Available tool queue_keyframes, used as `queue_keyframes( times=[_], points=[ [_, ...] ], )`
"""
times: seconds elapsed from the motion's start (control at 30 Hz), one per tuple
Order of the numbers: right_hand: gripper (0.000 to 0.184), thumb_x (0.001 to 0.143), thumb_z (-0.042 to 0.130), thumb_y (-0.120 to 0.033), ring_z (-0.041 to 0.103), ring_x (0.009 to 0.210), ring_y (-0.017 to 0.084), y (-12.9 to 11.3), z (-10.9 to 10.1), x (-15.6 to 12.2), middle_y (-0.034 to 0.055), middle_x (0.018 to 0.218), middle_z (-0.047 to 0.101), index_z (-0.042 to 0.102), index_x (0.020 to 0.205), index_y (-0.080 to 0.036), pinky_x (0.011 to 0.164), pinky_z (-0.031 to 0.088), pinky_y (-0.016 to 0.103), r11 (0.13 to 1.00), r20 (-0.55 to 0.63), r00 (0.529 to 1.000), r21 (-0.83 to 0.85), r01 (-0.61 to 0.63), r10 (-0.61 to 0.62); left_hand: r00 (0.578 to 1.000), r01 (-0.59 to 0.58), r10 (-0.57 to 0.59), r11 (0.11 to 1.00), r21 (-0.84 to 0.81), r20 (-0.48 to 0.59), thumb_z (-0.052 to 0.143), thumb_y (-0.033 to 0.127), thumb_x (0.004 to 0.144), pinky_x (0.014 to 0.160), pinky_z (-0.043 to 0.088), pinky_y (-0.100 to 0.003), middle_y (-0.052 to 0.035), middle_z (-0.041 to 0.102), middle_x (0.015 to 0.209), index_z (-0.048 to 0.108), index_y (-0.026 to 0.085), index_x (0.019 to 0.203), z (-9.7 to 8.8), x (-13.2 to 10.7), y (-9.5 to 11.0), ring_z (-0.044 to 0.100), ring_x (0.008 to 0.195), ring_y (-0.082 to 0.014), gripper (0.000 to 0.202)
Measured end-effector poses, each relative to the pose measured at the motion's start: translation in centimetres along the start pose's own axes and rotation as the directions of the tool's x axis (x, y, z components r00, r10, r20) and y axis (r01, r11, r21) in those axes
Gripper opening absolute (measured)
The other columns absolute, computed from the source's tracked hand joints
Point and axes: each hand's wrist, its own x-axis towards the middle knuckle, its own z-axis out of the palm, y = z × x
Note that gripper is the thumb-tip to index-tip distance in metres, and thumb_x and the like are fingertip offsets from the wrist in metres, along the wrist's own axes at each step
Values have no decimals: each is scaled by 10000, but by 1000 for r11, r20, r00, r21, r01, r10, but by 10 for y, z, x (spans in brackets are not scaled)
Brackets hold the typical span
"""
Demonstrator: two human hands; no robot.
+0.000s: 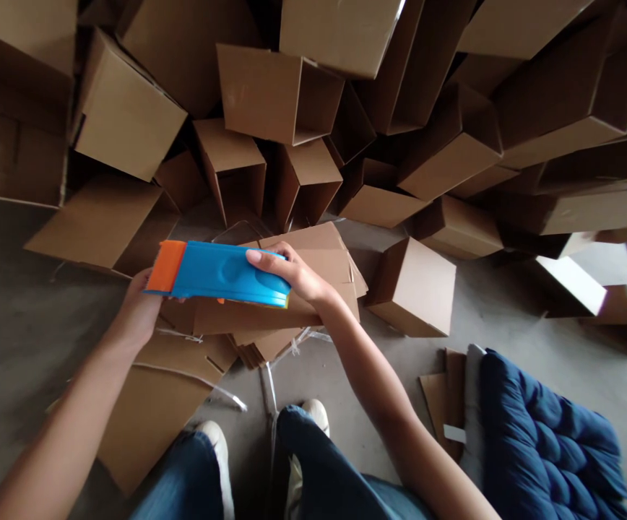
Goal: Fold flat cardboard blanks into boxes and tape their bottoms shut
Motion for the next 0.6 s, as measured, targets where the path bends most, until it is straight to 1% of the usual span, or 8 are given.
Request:
queue_keyframes(
  times=[0.1,0.2,0.3,0.4,0.47,0.6],
  points=[
    [598,833,726,-688,400,515,91,-1,2,-2,-42,557,417,453,581,-220,485,292,255,999,-69,997,27,37,-35,1000,5,-5,1000,-3,-8,639,306,587,446,389,-222,64,537,432,518,229,575,2,0,2,484,429,-107,145],
    [602,840,741,-661,338,506,76,-3,4,-4,-59,553,368,427,577,-219,486,262,251,993,-57,994,66,99,-95,1000,5,-5,1000,-3,-26,661,286,576,447,373,-213,77,504,431,504,230,574,1,0,6,459,431,-96,167],
    [582,870,721,-646,329,528,75,-4,5,-4,-60,579,366,447,596,-212,507,269,248,987,-3,989,73,145,-145,998,42,-43,999,-34,-49,743,288,526,465,396,-219,78,504,450,495,230,575,-1,-1,8,466,462,-104,260],
    [563,884,726,-609,323,539,77,-3,5,-4,-62,592,355,444,600,-212,512,255,254,983,28,984,64,174,-176,995,66,-72,993,-94,-62,808,296,486,521,442,-227,70,531,497,476,228,566,1,-4,7,484,536,-114,348],
    [555,890,728,-590,322,544,80,-3,5,-5,-63,598,349,436,604,-214,513,250,258,983,35,984,50,174,-176,996,48,-57,992,-115,-69,817,288,484,537,438,-221,67,540,519,482,222,557,2,-6,8,468,560,-108,350],
    [539,909,678,-636,357,589,93,-5,1,-8,-52,644,381,452,651,-221,541,294,251,987,20,987,5,158,-158,993,-11,-1,995,-101,-116,799,287,506,514,393,-208,70,538,515,522,213,542,4,-7,12,433,535,-94,289]
  ],
)
